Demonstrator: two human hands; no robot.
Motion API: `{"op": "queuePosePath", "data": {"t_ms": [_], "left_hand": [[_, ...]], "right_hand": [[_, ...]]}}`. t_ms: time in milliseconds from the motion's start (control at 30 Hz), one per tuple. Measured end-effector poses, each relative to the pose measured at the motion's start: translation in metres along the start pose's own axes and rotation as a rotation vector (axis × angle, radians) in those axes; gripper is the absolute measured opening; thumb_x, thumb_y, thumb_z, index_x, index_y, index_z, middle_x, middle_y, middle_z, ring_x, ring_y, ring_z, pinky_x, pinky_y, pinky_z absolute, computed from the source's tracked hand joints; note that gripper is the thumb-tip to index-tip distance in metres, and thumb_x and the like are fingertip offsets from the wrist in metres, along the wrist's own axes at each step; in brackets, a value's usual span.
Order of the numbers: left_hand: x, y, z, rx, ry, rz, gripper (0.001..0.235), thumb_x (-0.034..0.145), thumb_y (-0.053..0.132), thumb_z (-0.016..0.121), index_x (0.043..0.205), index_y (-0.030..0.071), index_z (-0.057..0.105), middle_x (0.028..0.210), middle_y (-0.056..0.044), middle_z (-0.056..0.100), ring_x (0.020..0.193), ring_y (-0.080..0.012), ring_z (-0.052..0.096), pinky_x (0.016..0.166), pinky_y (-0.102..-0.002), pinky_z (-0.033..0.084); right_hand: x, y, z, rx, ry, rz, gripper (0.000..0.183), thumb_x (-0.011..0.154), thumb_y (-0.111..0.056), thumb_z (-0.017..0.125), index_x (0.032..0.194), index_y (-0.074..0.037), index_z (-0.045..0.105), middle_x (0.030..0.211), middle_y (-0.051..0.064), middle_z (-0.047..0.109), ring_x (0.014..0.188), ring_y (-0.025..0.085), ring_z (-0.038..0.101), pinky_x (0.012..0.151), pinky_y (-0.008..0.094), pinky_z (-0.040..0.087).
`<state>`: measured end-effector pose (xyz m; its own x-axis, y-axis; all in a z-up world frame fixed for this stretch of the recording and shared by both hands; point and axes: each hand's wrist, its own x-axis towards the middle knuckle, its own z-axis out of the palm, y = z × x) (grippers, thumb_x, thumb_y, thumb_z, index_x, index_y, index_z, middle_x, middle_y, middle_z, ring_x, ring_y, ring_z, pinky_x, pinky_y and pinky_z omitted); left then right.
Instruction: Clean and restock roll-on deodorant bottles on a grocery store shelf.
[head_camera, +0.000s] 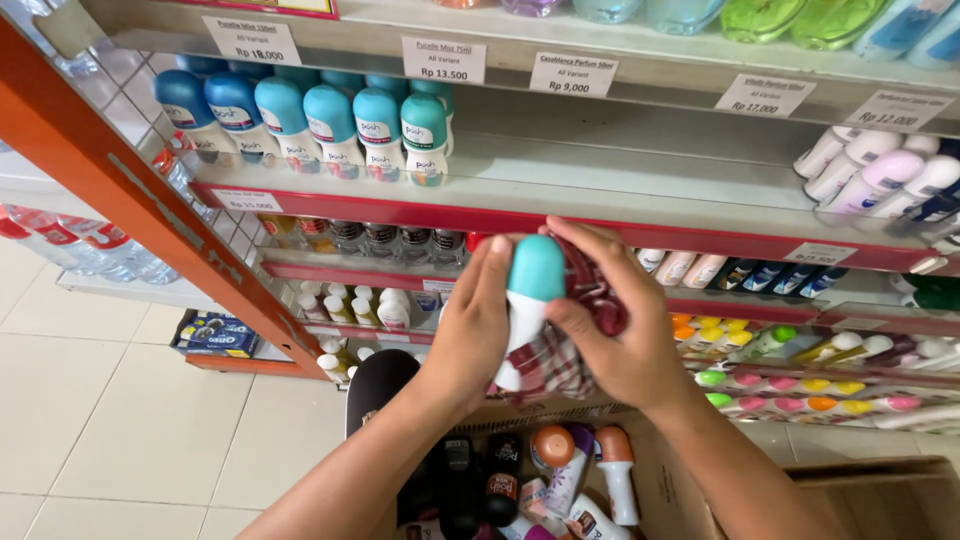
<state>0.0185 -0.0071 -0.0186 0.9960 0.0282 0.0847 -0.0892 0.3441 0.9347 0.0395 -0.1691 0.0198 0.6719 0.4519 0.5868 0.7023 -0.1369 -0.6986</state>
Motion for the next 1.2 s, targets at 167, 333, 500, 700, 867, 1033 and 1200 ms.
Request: {"op": "queuePosePath", "data": {"t_ms": [167,333,500,700,867,1033,1200], "left_hand": [[0.002,0.035,0.004,-0.295,0.251,-0.168,0.045,0.103,0.047,0.034,0.121,0.014,0.059,0.093,-0.005,0.065,0.081,-0.0141,0.062,0.069,-0.032,0.056],[-0.003,0.026,-0.005,-0.389,0.224,-0.346,0.069,0.099,0.071,0.033,0.119,0.012,0.063,0.095,-0.006,0.070,0.082,-0.0185,0.067,0.051,-0.032,0.049],[-0.001,0.014,-0.004,-0.679,0.082,-0.195,0.029,0.098,0.042,0.063,0.112,0.018,0.054,0.094,-0.002,0.063,0.082,-0.0137,0.064,0.062,-0.028,0.054],[-0.010,0.024,-0.005,-0.680,0.016,-0.133,0.028,0.100,0.025,0.064,0.121,0.015,0.049,0.109,-0.001,0.063,0.100,-0.0159,0.062,0.086,-0.044,0.055],[-0.011,0.040,-0.002,-0.581,-0.127,-0.183,0.044,0.098,0.046,0.051,0.132,0.019,0.044,0.115,-0.004,0.061,0.106,-0.0201,0.064,0.088,-0.051,0.059],[-0.001,0.029,-0.010,-0.532,-0.181,-0.192,0.043,0.103,0.049,0.042,0.134,0.019,0.042,0.123,-0.010,0.058,0.107,-0.0245,0.062,0.085,-0.048,0.056],[0.000,0.022,-0.015,-0.662,-0.362,-0.047,0.046,0.106,0.015,0.046,0.150,0.010,0.036,0.139,-0.015,0.056,0.123,-0.0254,0.054,0.101,-0.044,0.050]], "right_hand": [[0.003,-0.012,0.019,-0.413,-0.170,-0.241,0.096,0.073,-0.041,0.085,0.153,-0.006,0.045,0.158,0.024,0.041,0.122,0.036,0.052,0.105,0.044,0.044],[0.000,-0.017,0.021,-0.377,-0.177,-0.216,0.084,0.063,-0.006,0.085,0.143,-0.016,0.060,0.152,0.007,0.055,0.096,0.029,0.057,0.088,0.039,0.054],[-0.004,-0.016,0.011,-0.436,0.015,-0.328,0.055,0.070,0.008,0.079,0.119,-0.017,0.077,0.123,-0.001,0.072,0.093,0.024,0.064,0.079,0.034,0.057],[0.027,0.048,-0.046,-0.375,0.162,0.030,0.019,0.091,-0.008,0.080,0.110,-0.009,0.075,0.113,0.005,0.074,0.098,0.016,0.070,0.087,0.033,0.057],[0.047,0.176,-0.136,-0.388,0.478,0.301,0.037,0.090,-0.017,0.082,0.120,-0.001,0.069,0.115,0.018,0.066,0.101,0.023,0.061,0.089,0.036,0.049],[0.061,0.225,-0.189,-0.521,0.680,0.159,0.051,0.088,-0.014,0.084,0.129,0.008,0.062,0.128,0.026,0.060,0.117,0.035,0.060,0.102,0.046,0.047],[0.063,0.262,-0.217,-0.560,0.330,0.683,0.067,0.095,-0.049,0.075,0.136,0.002,0.057,0.134,0.024,0.063,0.122,0.036,0.060,0.102,0.044,0.045]]}}
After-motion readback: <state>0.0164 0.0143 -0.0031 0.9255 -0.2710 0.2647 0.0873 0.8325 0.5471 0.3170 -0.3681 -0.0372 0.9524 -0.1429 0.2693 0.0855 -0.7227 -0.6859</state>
